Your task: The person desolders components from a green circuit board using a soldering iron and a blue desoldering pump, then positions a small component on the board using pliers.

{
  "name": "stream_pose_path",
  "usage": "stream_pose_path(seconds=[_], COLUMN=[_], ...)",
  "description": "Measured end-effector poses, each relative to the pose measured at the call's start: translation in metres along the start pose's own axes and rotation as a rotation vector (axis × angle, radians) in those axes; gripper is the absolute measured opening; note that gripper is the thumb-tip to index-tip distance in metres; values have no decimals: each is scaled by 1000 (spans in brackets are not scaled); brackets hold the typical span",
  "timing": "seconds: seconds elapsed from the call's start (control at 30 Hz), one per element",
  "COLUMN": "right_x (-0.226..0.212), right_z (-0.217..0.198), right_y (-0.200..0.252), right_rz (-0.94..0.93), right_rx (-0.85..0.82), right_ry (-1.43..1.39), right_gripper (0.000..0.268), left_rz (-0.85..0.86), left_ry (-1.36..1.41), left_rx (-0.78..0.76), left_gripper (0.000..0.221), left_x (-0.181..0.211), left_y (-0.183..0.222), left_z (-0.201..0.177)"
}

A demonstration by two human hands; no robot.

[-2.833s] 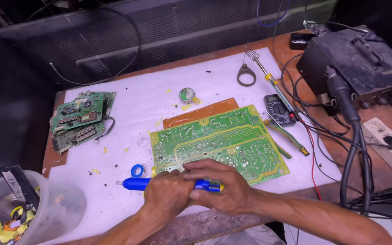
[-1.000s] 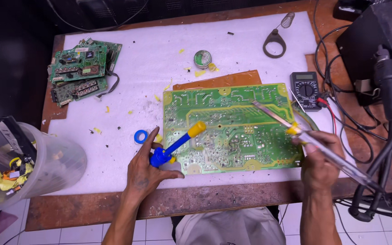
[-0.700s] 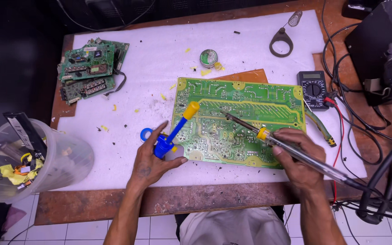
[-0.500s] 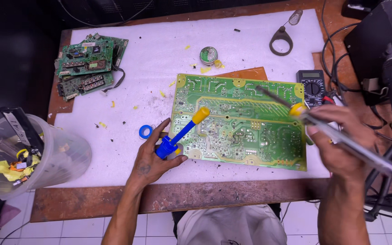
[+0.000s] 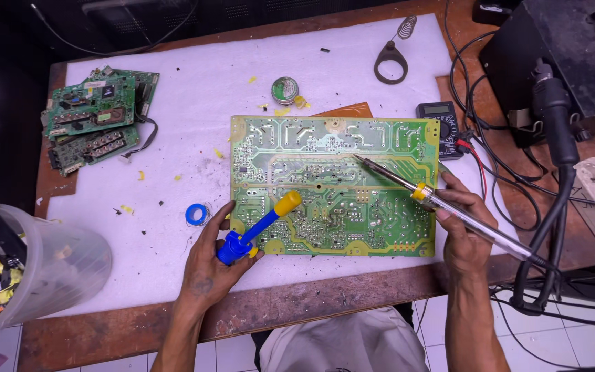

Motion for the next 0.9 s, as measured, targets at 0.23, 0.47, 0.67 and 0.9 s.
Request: stream_pose_path(seconds=[0.23,0.47,0.67,0.9], right_x=[15,8,17,23], right_z=[0,10,31,11], right_y=[6,-39,-56,-55], right_rz=[130,28,89,335], right_rx=[110,21,-59,-96], right_ry=[-309,-426,-286,-483], right_gripper=[29,31,35,36], left_rz=[-108,-186,-93,387], left_ry=[63,17,36,-120], left_rx=[-6,33,101,244], left_gripper=[83,91,81,40], left_x=[0,-1,6,-20], left_y=[3,4,3,-8], left_z=[1,5,-2,-13])
Point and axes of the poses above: each hand's wrist, its own y-axis away from the middle knuckle, its own z-axis out of the palm, x = y × z, the point moved 3 cm from there along -y, towards the middle knuckle, and after that the axes turned 3 degrees about z, right-handed, at the moved point
